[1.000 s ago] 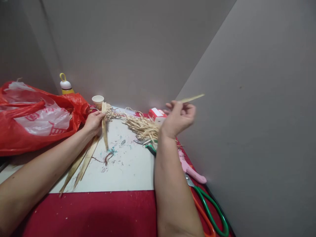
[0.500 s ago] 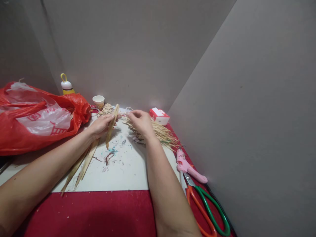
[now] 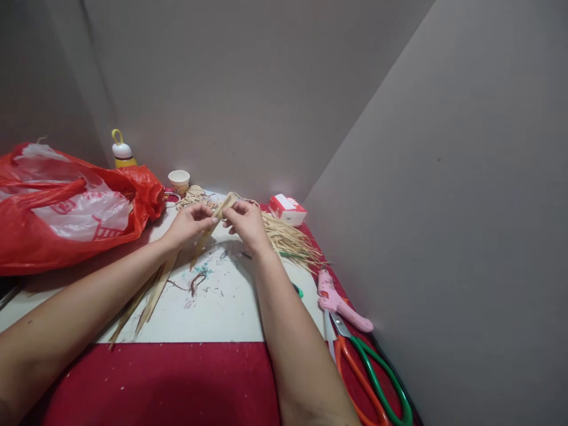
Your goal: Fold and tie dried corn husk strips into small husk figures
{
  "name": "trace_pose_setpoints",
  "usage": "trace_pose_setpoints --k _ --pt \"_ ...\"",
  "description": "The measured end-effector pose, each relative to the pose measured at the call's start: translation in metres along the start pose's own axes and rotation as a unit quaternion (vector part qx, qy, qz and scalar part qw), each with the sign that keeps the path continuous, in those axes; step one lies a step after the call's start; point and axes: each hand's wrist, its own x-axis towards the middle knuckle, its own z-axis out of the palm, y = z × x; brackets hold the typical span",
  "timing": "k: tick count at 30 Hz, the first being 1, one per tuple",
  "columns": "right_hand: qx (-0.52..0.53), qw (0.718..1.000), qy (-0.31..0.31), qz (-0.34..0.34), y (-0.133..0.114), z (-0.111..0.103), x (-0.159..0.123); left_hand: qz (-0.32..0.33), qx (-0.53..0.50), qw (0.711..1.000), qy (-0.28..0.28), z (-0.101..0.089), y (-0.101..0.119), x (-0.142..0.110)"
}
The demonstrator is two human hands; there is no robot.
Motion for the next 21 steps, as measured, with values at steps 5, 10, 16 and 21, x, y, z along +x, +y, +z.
trace_pose_setpoints --k 5,10,16,21 --pt "-0.004 1.0 0.023 -0.009 -0.002 0.001 0.0 0.06 0.049 0.997 0.017 0.006 0.003 -0.004" --pt "0.021 0.999 0.025 -0.003 -0.005 -0.001 -0.001 -0.024 -0.004 1.0 -0.016 0.008 0.009 -0.005" --pt "0.001 0.996 -0.067 0.057 -0.007 -0.003 -0.005 -0.075 -0.072 0.994 -0.041 0.002 0.01 -0.003" --pt "-0.007 0.993 -0.09 0.078 -0.002 -0.006 -0.004 -0.089 -0.077 0.992 -0.045 -0.001 0.004 0.0"
